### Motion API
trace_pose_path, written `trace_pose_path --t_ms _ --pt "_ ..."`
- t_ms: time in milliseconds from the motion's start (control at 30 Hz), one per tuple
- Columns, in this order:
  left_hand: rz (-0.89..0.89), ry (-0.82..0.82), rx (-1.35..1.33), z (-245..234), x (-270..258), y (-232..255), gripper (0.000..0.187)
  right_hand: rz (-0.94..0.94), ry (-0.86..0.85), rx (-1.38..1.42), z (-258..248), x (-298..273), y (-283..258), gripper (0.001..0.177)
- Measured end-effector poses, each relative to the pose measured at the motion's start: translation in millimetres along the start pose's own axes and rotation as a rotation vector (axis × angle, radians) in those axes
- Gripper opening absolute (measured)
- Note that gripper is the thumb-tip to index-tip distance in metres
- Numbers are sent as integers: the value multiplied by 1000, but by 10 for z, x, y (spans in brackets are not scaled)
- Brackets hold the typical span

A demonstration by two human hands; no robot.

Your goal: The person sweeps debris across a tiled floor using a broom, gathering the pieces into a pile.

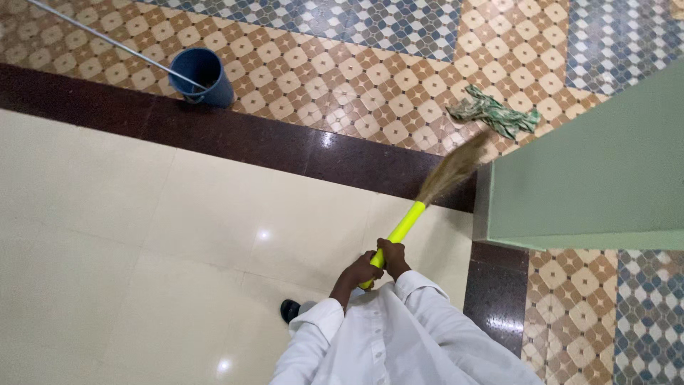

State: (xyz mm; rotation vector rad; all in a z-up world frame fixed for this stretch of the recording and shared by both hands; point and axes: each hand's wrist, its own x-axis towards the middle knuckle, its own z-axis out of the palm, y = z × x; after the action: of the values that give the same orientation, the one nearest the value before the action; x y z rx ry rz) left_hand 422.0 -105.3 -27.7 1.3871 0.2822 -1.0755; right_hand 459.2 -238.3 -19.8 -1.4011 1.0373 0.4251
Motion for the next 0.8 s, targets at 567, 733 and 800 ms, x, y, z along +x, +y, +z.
trace_pose_path --t_ms 567,733,800 --pt "2 223 -514 496 26 167 70 -181 -328 -239 146 145 -201 59" --pt "27 123 -281 551 168 89 67 -223 -34 -188 -155 167 -80 70" --pt "-3 93 -182 530 203 92 60 -227 16 -86 -278 121 -36 60"
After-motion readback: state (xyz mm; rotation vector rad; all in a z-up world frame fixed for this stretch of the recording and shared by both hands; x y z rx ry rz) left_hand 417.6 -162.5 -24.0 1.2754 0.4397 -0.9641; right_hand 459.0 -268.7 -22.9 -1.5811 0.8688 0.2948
